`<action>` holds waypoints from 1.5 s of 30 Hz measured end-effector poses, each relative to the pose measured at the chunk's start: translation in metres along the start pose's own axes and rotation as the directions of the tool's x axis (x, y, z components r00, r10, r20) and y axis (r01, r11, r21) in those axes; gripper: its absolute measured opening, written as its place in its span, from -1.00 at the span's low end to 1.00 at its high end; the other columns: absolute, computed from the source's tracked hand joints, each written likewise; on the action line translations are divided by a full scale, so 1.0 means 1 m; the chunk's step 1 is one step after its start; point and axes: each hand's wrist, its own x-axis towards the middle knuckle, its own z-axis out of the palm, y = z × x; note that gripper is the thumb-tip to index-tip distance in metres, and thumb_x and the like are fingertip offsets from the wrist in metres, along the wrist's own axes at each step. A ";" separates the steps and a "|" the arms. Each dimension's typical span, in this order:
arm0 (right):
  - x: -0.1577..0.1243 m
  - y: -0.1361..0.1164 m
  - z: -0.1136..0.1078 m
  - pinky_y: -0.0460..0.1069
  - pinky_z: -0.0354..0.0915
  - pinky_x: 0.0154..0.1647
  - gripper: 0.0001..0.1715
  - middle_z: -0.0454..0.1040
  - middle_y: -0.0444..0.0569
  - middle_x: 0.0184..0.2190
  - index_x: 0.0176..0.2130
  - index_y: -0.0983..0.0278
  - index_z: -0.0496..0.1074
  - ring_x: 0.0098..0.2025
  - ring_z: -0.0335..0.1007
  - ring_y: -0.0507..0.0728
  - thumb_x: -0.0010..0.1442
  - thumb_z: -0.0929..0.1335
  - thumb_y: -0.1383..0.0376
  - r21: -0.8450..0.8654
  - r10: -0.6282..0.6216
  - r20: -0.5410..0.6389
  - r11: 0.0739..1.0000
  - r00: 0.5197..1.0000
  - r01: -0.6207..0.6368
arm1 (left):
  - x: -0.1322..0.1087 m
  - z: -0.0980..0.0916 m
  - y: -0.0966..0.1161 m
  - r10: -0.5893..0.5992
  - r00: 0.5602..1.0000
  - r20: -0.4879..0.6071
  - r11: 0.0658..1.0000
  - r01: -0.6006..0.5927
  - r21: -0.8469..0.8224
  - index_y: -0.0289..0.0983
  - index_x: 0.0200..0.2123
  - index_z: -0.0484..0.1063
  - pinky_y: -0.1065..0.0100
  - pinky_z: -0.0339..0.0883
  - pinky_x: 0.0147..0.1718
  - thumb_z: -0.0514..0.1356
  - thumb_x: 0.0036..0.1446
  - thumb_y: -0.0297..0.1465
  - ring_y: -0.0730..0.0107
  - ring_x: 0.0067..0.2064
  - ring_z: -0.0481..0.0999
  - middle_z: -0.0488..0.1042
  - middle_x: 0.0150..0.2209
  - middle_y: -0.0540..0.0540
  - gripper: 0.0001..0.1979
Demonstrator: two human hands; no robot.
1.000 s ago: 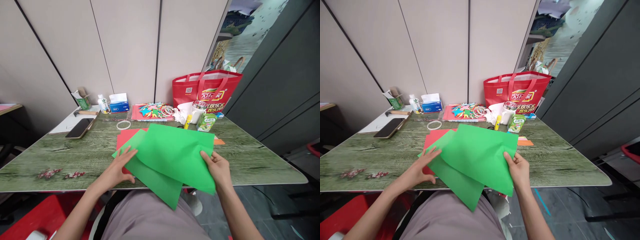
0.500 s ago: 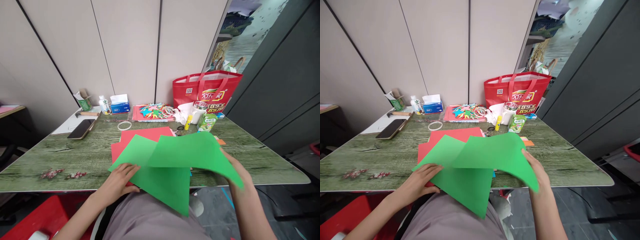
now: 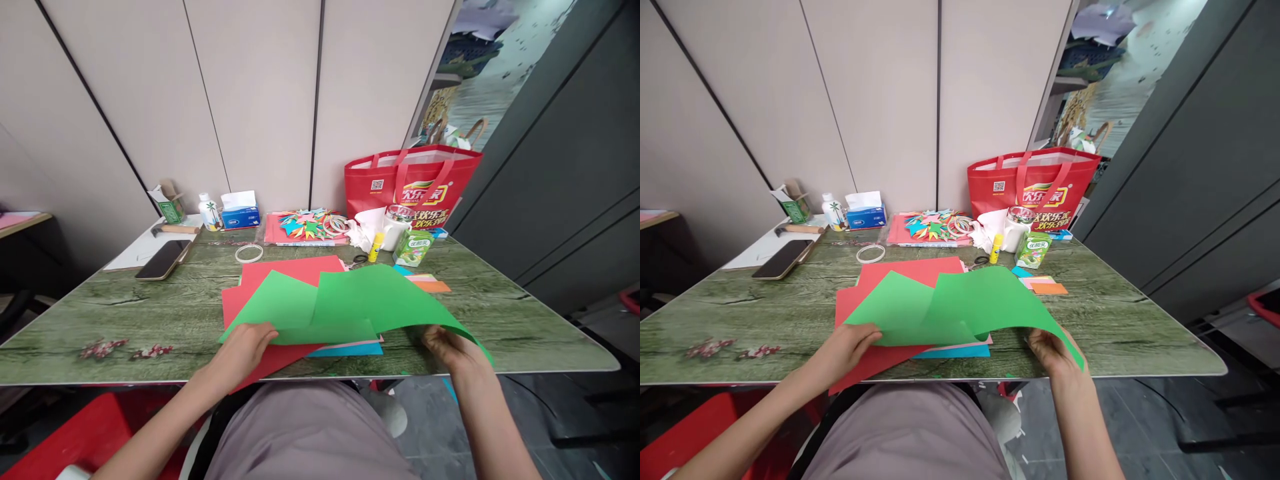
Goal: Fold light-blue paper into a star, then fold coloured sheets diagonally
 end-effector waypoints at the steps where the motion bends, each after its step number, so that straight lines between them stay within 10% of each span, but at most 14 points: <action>1: -0.001 -0.002 0.003 -0.28 0.29 -0.76 -0.67 0.34 -0.28 -0.79 -0.65 0.23 0.24 -0.77 0.28 -0.07 -0.01 0.24 0.57 0.075 0.085 -0.038 0.994 0.996 -0.082 | 0.000 0.003 0.000 0.058 0.996 -0.063 0.998 -0.056 0.023 -0.25 -0.50 0.36 0.45 0.16 -0.52 -0.11 0.24 -0.32 0.45 -0.60 0.31 0.35 -0.63 0.00 -0.64; 8: -0.021 -0.004 0.016 -0.08 0.47 -0.53 -0.91 0.55 -0.07 -0.54 -0.41 0.29 0.42 -0.52 0.50 0.12 -0.03 0.38 0.44 -0.001 0.381 0.008 0.925 0.925 -0.381 | -0.020 0.008 0.001 0.339 0.940 0.041 0.940 -0.337 -0.053 -0.20 -0.34 0.41 0.32 0.25 -0.09 0.06 0.17 -0.27 0.41 -0.35 0.48 0.49 -0.43 0.00 -0.82; 11: -0.026 0.000 0.014 0.03 0.46 -0.45 -0.63 0.57 -0.02 -0.45 -0.26 0.30 0.41 -0.45 0.51 0.19 -0.16 0.47 0.40 -0.291 0.353 0.079 0.902 0.932 -0.317 | -0.025 0.003 -0.022 -0.026 0.984 -0.177 0.999 0.018 -0.044 -0.21 -0.11 0.37 0.19 0.25 -0.05 0.07 0.13 -0.23 0.20 -0.06 0.43 0.47 -0.12 -0.14 -0.71; 15: -0.022 0.008 0.017 0.06 0.42 -0.33 -0.59 0.57 -0.02 -0.36 -0.22 0.24 0.42 -0.33 0.50 0.23 -0.15 0.45 0.33 -0.662 0.259 0.202 0.747 0.945 -0.063 | -0.024 0.000 -0.056 -0.497 0.807 -0.320 0.857 0.398 -0.327 -0.25 -0.12 0.36 0.04 0.27 -0.09 0.22 -0.13 -0.12 -0.01 -0.03 0.39 0.43 -0.10 -0.23 -0.50; 19: -0.023 0.019 0.037 0.04 0.35 -0.26 -0.62 0.55 0.02 -0.28 -0.20 0.25 0.46 -0.25 0.47 0.25 -0.11 0.40 0.28 -0.843 0.079 0.303 0.487 0.950 0.229 | -0.018 -0.002 -0.059 -0.750 0.647 -0.138 0.477 0.385 -0.790 -0.29 -0.13 0.34 0.15 0.35 -0.19 0.32 -0.30 -0.13 0.06 -0.09 0.43 0.45 -0.17 -0.24 -0.38; 23: -0.024 0.032 0.056 0.03 0.30 -0.19 -0.44 0.49 0.03 -0.17 -0.04 0.22 0.38 -0.17 0.42 0.24 -0.10 0.39 0.29 -0.869 -0.044 0.382 0.323 0.923 0.375 | -0.010 -0.003 -0.055 -0.814 0.577 -0.062 0.284 0.302 -0.910 -0.31 -0.12 0.32 0.22 0.35 -0.26 0.38 -0.37 -0.21 0.16 -0.16 0.46 0.48 -0.30 -0.16 -0.33; 36: 0.008 0.041 0.091 0.04 0.22 -0.10 -0.51 0.44 0.13 -0.10 -0.02 0.33 0.32 -0.06 0.35 0.25 0.02 0.34 0.29 -0.883 -0.032 0.465 0.053 0.884 0.467 | 0.023 -0.012 -0.067 -0.807 0.591 -0.005 0.144 0.188 -0.972 -0.28 -0.20 0.31 0.34 0.39 -0.31 0.31 -0.16 -0.49 0.36 -0.34 0.53 0.52 -0.43 -0.07 -0.60; 45: 0.014 0.039 0.089 -0.07 0.20 -0.42 -0.70 0.53 0.05 -0.36 -0.31 0.32 0.43 -0.29 0.45 0.20 -0.06 0.39 0.19 -0.968 0.155 0.242 0.107 0.958 0.227 | 0.018 -0.016 -0.065 -0.844 0.522 0.127 0.061 0.328 -0.943 -0.29 -0.16 0.25 0.36 0.39 -0.50 0.36 -0.25 -0.56 0.37 -0.49 0.51 0.52 -0.47 -0.11 -0.47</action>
